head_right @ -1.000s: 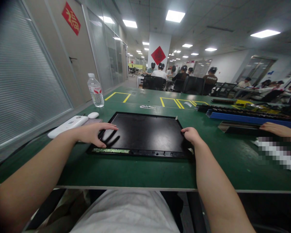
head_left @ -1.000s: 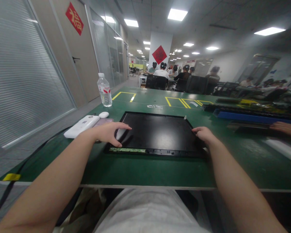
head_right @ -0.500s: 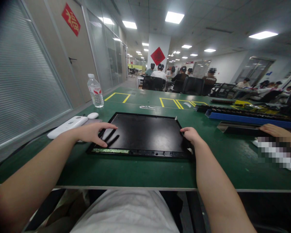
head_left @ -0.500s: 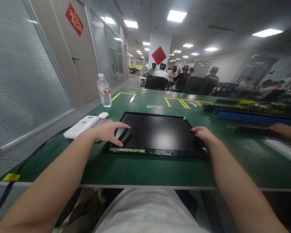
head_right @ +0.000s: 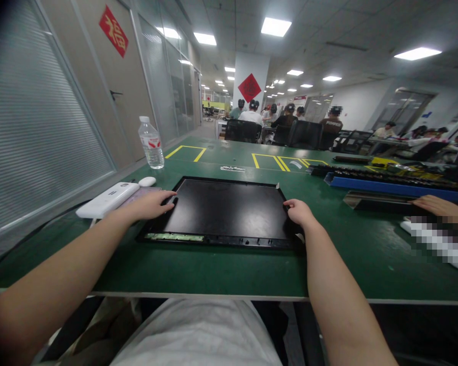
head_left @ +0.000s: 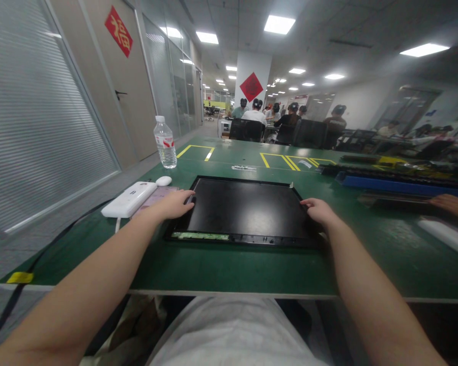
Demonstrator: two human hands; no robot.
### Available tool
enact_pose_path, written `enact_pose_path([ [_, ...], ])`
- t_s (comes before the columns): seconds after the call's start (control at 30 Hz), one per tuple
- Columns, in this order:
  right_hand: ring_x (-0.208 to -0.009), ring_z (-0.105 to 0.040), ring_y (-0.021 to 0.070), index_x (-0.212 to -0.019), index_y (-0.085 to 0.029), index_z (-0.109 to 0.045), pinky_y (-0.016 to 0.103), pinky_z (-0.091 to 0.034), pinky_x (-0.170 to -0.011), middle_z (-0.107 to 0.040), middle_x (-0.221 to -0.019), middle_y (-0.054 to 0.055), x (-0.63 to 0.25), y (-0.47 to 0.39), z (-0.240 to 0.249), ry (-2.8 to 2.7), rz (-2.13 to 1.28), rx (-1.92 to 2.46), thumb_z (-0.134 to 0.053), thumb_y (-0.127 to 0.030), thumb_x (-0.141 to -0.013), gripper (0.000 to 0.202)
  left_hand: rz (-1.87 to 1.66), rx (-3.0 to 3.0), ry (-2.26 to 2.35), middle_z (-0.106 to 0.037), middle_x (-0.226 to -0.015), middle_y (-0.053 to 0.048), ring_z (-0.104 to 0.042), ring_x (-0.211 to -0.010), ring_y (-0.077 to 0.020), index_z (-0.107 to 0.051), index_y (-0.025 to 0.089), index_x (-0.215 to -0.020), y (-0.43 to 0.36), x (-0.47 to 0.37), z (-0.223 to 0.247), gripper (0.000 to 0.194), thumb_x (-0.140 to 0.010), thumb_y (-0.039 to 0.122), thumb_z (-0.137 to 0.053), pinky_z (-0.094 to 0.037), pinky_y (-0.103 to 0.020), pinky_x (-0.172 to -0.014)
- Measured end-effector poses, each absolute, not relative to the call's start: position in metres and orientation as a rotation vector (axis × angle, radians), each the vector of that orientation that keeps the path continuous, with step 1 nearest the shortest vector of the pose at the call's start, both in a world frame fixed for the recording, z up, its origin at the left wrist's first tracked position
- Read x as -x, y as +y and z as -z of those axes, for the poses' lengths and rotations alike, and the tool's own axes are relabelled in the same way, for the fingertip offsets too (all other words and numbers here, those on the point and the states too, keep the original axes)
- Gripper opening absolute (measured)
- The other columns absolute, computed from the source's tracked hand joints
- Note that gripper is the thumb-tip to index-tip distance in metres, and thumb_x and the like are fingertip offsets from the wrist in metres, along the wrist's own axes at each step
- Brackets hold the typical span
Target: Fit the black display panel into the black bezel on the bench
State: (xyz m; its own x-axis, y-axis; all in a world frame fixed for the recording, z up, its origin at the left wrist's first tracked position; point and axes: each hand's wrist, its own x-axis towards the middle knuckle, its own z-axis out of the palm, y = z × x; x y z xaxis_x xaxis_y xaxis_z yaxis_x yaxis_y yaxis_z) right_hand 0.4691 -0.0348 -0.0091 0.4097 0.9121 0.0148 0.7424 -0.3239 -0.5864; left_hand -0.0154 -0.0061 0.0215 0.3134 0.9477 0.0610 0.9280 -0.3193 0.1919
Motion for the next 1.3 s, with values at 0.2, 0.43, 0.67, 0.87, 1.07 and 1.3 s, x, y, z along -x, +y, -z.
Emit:
enact_pose_path([
  [0.2,-0.089,-0.068,0.0184,-0.117,-0.015,-0.076,0.023,-0.049,-0.077,-0.074,-0.103,0.008,-0.471,-0.036,0.007,-1.419,-0.375,2.176,-0.058,0.002,-0.069,0.054,-0.312,-2.362,1.786,-0.073,-0.130,-0.010,-0.068,-0.120,-0.0312,-0.065,0.026,-0.137,-0.001,0.017,-0.013,0.052,-0.089,0.034,-0.048,-0.052,-0.039,-0.100],
  [0.43,-0.089,-0.068,0.0188,-0.120,-0.016,-0.076,0.023,-0.049,-0.076,-0.073,-0.108,0.010,-0.467,-0.038,0.005,-1.437,-0.338,2.215,-0.057,0.003,-0.068,0.059,-0.610,-2.086,1.737,-0.074,-0.128,-0.010,-0.067,-0.121,-0.0324,-0.069,0.023,-0.130,0.001,0.018,-0.013,0.053,-0.078,0.022,-0.058,-0.053,-0.042,-0.101],
  [0.67,-0.091,-0.070,0.0199,-0.119,-0.018,-0.076,0.023,-0.050,-0.078,-0.076,-0.107,0.009,-0.466,-0.037,0.009,-1.392,-0.370,2.186,-0.059,0.000,-0.069,0.057,-1.055,-1.405,1.413,-0.070,-0.136,-0.009,-0.074,-0.108,-0.0273,-0.060,0.025,-0.137,-0.008,0.004,-0.025,0.058,-0.080,0.018,-0.064,-0.064,-0.038,-0.084],
  [0.87,-0.104,-0.071,0.0246,-0.116,-0.015,-0.079,0.028,-0.052,-0.090,-0.076,-0.115,0.013,-0.463,-0.039,0.005,-1.386,-0.399,2.202,-0.058,0.001,-0.071,0.051,-1.112,-1.252,1.409,-0.063,-0.147,-0.009,-0.073,-0.112,-0.0280,-0.057,0.024,-0.140,-0.005,0.002,-0.030,0.063,-0.079,0.010,-0.064,-0.064,-0.040,-0.087],
  [1.07,-0.107,-0.071,0.0263,-0.120,-0.013,-0.077,0.032,-0.052,-0.094,-0.074,-0.120,0.015,-0.462,-0.039,0.004,-1.396,-0.417,2.200,-0.059,-0.001,-0.076,0.049,-1.142,-1.188,1.383,-0.066,-0.143,-0.008,-0.073,-0.114,-0.0259,-0.058,0.025,-0.140,-0.002,0.004,-0.031,0.059,-0.083,0.011,-0.065,-0.064,-0.037,-0.088],
  [1.3,-0.103,-0.072,0.0246,-0.121,-0.016,-0.077,0.029,-0.054,-0.090,-0.076,-0.116,0.013,-0.465,-0.036,0.007,-1.401,-0.428,2.202,-0.058,0.000,-0.075,0.052,-1.146,-0.918,1.256,-0.080,-0.110,-0.010,-0.078,-0.081,-0.0203,-0.052,0.021,-0.146,-0.002,0.001,-0.034,0.061,-0.087,0.014,-0.068,-0.065,-0.030,-0.070],
])
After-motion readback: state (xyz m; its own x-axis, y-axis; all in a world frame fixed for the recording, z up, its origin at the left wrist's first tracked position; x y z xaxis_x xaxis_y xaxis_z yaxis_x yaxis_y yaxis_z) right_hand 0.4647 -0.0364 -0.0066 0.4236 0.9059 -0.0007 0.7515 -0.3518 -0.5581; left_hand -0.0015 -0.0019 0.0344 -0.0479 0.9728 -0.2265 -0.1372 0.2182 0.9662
